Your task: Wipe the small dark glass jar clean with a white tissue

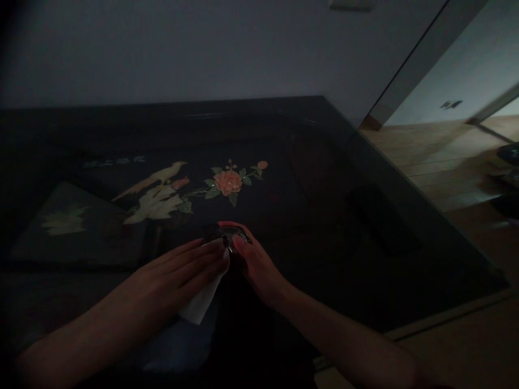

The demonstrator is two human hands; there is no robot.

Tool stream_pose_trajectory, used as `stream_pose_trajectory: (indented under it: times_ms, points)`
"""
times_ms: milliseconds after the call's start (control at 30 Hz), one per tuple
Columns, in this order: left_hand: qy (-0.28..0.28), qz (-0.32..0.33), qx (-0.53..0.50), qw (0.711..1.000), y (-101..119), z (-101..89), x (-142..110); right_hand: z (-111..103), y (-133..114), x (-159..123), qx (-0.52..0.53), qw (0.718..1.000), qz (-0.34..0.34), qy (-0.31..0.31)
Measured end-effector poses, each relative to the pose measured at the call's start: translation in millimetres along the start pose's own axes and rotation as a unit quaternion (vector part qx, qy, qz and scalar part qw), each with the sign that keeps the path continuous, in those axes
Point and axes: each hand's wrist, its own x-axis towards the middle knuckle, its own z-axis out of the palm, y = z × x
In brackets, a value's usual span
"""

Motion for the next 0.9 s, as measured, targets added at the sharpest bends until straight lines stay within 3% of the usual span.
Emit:
stream_pose_trajectory:
  times_ms: [233,633,800,900]
  points:
    - [0.012,-0.025,-0.005,1.0,-3.4,-8.6,3.3,1.6,-2.5,-0.8,-0.006,1.0,0.004,0.005]
    - [0.059,-0.012,0.012,0.998,6.1,-1.5,6.4,0.3,-2.9,-0.3,-0.018,1.0,0.004,0.01]
    - [0.028,0.004,-0.004,1.0,8.0,-4.0,6.4,-1.5,-0.3,-1.9,-0.064,0.998,-0.012,-0.014]
    - [0.043,0.002,0.004,0.999,6.9,-4.0,5.7,-2.5,0.1,-1.6,-0.071,0.997,-0.008,-0.012]
